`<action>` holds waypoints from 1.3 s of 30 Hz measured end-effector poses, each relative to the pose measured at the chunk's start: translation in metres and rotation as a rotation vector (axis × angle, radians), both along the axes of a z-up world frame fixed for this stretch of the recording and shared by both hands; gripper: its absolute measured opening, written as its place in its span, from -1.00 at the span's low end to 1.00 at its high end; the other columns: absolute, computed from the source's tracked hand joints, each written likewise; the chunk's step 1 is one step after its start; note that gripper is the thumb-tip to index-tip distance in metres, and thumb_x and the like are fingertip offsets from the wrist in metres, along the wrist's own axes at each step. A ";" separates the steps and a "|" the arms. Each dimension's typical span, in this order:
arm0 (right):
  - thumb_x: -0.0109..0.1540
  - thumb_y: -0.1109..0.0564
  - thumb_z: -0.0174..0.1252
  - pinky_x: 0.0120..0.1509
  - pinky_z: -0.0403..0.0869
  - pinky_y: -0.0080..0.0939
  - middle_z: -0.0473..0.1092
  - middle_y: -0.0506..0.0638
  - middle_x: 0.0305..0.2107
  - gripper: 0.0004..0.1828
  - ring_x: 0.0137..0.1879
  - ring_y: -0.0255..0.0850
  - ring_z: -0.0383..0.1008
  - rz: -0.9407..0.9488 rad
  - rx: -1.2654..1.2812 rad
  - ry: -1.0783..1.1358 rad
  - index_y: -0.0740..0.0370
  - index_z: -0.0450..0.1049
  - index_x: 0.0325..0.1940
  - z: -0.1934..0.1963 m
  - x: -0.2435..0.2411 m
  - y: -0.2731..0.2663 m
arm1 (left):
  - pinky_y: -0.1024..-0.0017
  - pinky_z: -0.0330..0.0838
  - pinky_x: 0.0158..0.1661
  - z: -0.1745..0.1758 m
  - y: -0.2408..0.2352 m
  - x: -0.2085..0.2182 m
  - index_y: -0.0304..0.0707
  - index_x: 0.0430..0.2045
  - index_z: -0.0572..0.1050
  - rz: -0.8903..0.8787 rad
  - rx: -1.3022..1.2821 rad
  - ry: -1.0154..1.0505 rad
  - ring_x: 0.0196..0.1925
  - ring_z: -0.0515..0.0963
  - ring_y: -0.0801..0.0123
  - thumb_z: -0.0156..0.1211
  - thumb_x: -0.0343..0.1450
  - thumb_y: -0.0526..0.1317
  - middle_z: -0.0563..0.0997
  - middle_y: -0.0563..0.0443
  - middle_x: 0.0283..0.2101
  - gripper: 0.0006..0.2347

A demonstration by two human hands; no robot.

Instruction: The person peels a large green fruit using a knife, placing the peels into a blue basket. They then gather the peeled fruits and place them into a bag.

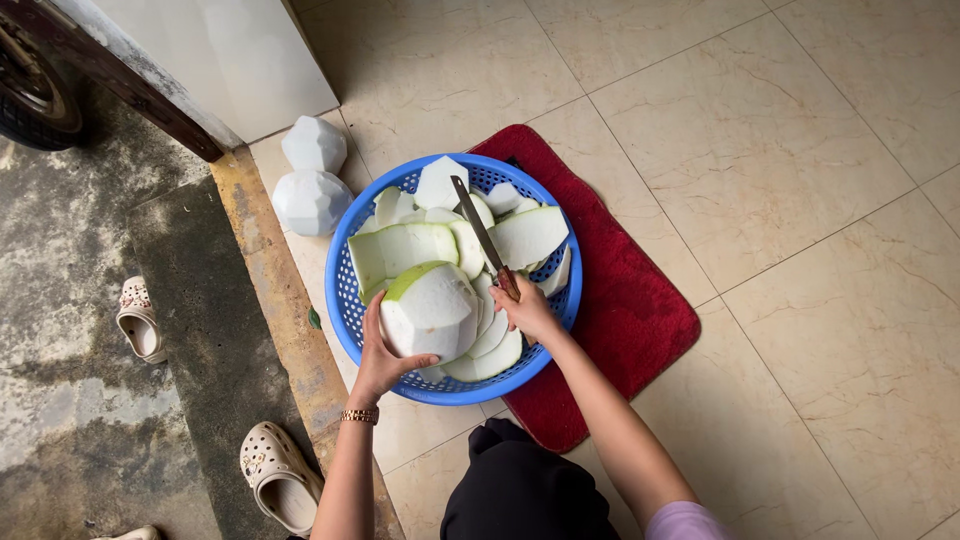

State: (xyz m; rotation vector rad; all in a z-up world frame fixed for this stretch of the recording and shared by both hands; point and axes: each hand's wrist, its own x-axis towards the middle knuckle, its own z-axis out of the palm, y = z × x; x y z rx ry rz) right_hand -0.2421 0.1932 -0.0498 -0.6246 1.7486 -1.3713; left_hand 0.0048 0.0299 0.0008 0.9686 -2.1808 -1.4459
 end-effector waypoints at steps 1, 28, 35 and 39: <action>0.32 0.02 0.18 -0.48 0.45 -0.29 0.45 -0.07 -0.44 -0.75 -0.51 -0.37 0.39 -0.043 -0.009 -0.018 0.26 0.41 -0.12 -0.007 0.004 -0.004 | 0.11 0.23 0.37 0.003 -0.002 0.000 -0.15 0.42 0.00 0.000 0.071 0.021 0.44 0.22 0.03 0.72 -0.18 -0.06 0.14 -0.22 0.40 0.22; 0.30 0.06 0.12 -0.28 0.55 0.02 0.46 0.28 -0.21 -0.41 -0.22 0.15 0.57 0.193 0.159 0.918 0.34 0.18 0.35 0.097 0.063 0.061 | -0.19 0.14 0.23 0.041 0.018 -0.067 -0.33 0.39 0.06 0.147 -0.486 -0.442 0.42 0.14 -0.17 0.58 -0.21 0.36 0.19 -0.34 0.36 0.29; 0.34 0.09 0.02 -0.44 0.54 -0.10 0.41 0.22 -0.26 -0.42 -0.34 -0.03 0.60 0.450 0.401 1.199 0.41 0.12 0.39 0.132 0.074 0.079 | -0.12 0.29 0.13 0.033 0.023 -0.072 -0.31 0.36 0.10 0.179 -0.462 -0.436 0.31 0.29 -0.13 0.59 -0.14 0.31 0.30 -0.23 0.26 0.20; 0.25 0.28 -0.01 -0.43 0.59 -0.16 0.42 0.26 -0.27 -0.37 -0.42 -0.07 0.62 0.575 0.569 1.214 0.48 0.11 0.41 0.118 0.064 0.075 | -0.12 0.37 0.06 0.033 0.014 -0.077 -0.30 0.33 0.14 0.182 -0.461 -0.424 0.30 0.28 -0.17 0.60 -0.14 0.27 0.30 -0.23 0.25 0.16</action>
